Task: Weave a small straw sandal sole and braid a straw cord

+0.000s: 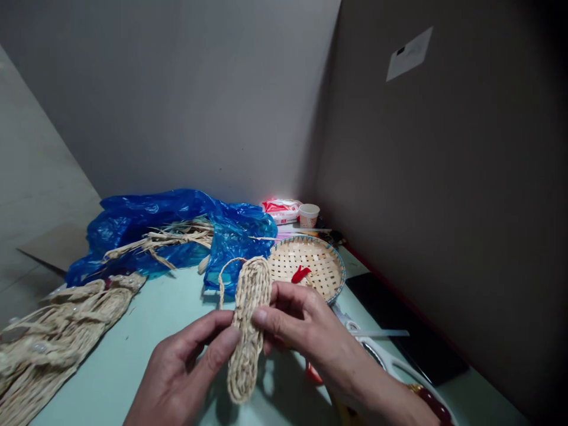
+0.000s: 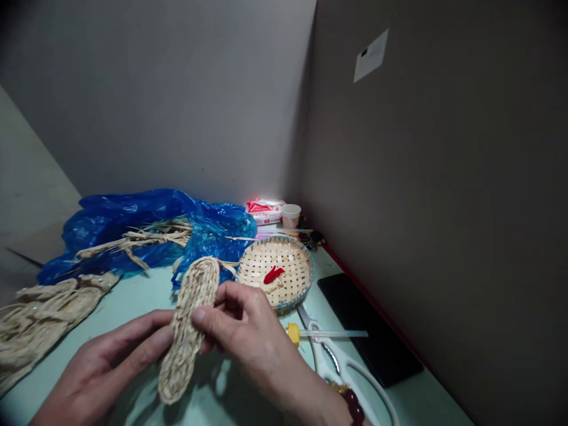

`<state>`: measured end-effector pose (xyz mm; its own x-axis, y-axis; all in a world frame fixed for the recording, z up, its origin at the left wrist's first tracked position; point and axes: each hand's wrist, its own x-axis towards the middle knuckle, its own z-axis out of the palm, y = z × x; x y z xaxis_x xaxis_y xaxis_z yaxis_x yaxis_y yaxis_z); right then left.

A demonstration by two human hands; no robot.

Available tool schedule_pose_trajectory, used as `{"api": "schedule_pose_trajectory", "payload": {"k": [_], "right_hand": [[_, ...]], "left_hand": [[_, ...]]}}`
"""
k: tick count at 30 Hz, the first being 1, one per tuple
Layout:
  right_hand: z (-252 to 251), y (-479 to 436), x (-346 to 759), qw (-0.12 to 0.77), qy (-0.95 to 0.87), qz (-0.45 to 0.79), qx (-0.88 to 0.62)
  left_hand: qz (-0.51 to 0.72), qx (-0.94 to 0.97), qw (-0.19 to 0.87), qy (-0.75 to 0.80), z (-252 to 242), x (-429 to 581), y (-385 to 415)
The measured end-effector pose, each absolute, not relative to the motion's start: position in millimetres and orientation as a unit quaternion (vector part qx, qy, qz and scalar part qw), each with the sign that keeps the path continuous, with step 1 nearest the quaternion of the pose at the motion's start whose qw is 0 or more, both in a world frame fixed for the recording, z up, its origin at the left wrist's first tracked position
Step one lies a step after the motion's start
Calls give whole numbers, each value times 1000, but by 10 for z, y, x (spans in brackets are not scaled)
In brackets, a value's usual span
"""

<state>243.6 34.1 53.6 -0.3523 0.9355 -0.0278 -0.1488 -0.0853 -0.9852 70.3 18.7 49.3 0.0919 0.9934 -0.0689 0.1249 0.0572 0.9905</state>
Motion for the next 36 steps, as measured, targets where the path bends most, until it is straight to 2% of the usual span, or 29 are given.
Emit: {"api": "schedule_pose_trajectory", "payload": {"k": [5,11,15,20,36], "right_hand": [[503,363,2445,420,-523,627,-396],[472,356,2439,422,-511,640,-390],[445,367,2425,420,-495,657,-383],[356,409,2393,433,-482,668,-366],[344,363,2334,431,-448,680,-389]], "left_hand": [[442,523,469,558,488,657,213],[429,564,368,603,555,675,240],[387,591,397,585,589,675,256],[337,608,377,612,583,647,269],[386,570,427,586,548,675,235]]}}
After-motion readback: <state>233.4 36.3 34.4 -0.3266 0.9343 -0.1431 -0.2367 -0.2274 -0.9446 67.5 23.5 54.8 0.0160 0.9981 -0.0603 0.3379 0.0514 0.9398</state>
